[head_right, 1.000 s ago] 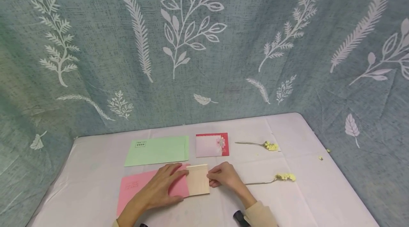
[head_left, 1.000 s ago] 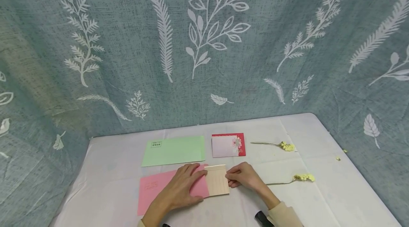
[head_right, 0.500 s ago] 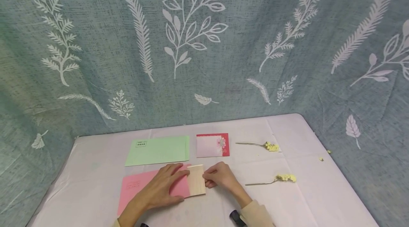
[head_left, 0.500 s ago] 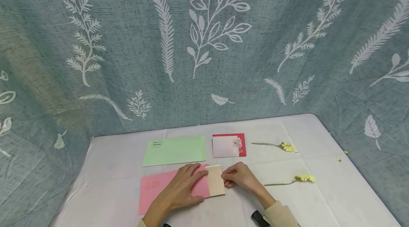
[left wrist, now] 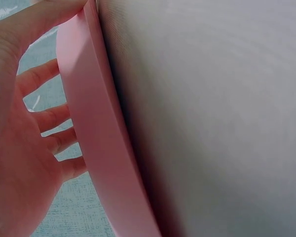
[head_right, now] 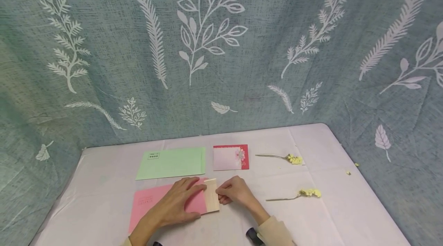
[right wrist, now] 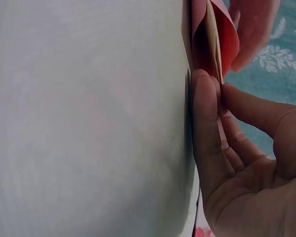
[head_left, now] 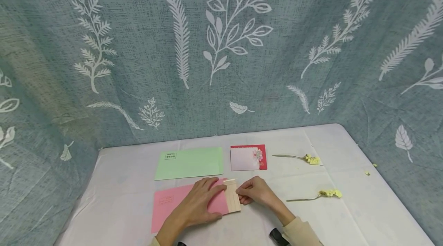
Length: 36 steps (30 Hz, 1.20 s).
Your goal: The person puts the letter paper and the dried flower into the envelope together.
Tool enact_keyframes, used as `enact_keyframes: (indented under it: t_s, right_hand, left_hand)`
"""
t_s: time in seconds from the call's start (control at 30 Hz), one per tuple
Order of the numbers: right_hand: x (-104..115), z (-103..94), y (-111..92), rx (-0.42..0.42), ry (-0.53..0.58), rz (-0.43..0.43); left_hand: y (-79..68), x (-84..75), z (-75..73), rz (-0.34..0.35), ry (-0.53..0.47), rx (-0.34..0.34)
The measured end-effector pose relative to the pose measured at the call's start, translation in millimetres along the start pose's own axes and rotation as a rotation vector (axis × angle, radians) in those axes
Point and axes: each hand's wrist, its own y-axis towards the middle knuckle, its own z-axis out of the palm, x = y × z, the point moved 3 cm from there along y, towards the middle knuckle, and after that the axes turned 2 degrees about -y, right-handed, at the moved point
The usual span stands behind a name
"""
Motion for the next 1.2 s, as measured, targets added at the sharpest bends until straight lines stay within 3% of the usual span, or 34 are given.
enact_keyframes:
  t_s: [0.87,1.2]
  right_hand:
    - [6,16.6,5,0.061,0.046,-0.015]
    - [10,22.3,6,0.083,0.05,-0.029]
  left_hand:
    - [4.4,-3.4,2.4,0.057,-0.007,-0.019]
    - [5.0,-3.1,2.1,0.033,-0.008,0.008]
